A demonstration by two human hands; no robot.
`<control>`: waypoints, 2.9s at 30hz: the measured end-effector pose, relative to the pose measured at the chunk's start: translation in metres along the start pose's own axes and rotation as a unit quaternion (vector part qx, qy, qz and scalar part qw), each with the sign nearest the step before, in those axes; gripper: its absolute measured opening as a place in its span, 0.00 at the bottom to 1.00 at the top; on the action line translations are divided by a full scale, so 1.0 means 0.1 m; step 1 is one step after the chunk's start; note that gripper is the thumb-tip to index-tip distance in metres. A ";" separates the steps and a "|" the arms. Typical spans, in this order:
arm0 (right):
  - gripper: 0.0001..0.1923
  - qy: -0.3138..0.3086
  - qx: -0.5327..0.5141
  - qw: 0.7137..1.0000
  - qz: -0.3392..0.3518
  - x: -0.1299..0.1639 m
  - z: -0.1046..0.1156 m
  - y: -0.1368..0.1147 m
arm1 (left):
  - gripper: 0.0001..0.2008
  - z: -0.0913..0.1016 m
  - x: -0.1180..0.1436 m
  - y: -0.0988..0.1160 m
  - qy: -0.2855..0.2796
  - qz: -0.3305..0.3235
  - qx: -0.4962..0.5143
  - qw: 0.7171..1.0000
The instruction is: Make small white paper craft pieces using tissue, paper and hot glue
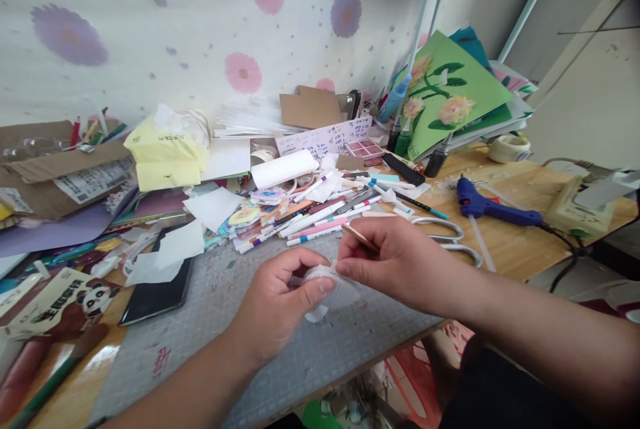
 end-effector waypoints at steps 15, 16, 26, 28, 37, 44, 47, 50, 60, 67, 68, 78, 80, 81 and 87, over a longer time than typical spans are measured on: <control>0.16 -0.005 -0.135 0.982 -0.129 0.03 0.01 0.37 | 0.09 -0.09 0.01 0.08 -0.033 0.034 0.201 0.978; 0.14 0.004 -0.119 0.984 -0.131 0.03 0.00 0.38 | 0.08 -0.10 0.01 0.08 -0.036 0.030 0.195 0.980; 0.07 0.163 0.081 0.967 0.178 0.11 0.49 -0.28 | 0.07 -0.05 -0.01 0.07 0.004 0.039 0.203 0.978; 0.07 0.172 0.112 0.951 0.233 0.18 0.46 -0.39 | 0.08 0.00 -0.02 0.05 0.028 0.035 0.186 0.981; 0.05 0.119 0.099 0.966 0.209 0.19 0.26 -0.36 | 0.09 0.05 -0.01 0.03 0.031 0.006 0.132 0.991; 0.12 0.051 0.081 0.973 0.210 0.24 0.17 -0.39 | 0.09 0.09 -0.03 0.03 0.042 -0.005 0.129 0.991; 0.09 0.065 0.014 0.983 0.171 0.20 0.32 -0.32 | 0.11 0.07 -0.03 0.03 0.047 0.013 0.156 0.987; 0.17 0.146 -0.091 0.980 0.099 0.15 0.68 -0.19 | 0.14 0.06 -0.02 0.05 0.058 0.023 0.185 0.981; 0.09 0.140 -0.392 0.906 -0.071 0.17 0.54 0.11 | 0.12 0.05 -0.01 0.13 0.038 -0.036 0.184 0.981; 0.09 0.103 -0.433 0.889 -0.106 0.18 0.29 0.22 | 0.12 0.05 -0.01 0.14 0.035 -0.036 0.189 0.981; 0.09 0.103 -0.435 0.888 -0.109 0.18 0.28 0.22 | 0.12 0.04 -0.01 0.14 0.032 -0.034 0.193 0.980; 0.08 0.126 -0.387 0.911 -0.070 0.17 0.33 0.23 | 0.10 0.00 0.01 0.16 0.012 -0.025 0.228 0.973; 0.08 0.141 -0.323 0.936 -0.014 0.18 0.42 0.15 | 0.11 -0.02 0.02 0.15 0.012 -0.006 0.243 0.970; 0.08 0.146 -0.282 0.948 0.016 0.19 0.46 0.09 | 0.13 -0.03 0.03 0.13 0.015 0.008 0.246 0.969; 0.06 0.138 -0.106 0.977 0.119 0.27 0.46 -0.13 | 0.16 -0.06 0.08 0.02 0.055 0.092 0.226 0.968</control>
Point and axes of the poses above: each hand's wrist, its own x-axis away from the middle knuckle, its own z-axis out of the back of the hand, y = z × x, the point moved 10 cm from there along -x, towards the middle knuckle, and after that the axes turned 13 degrees about y, right-handed, at the moved point
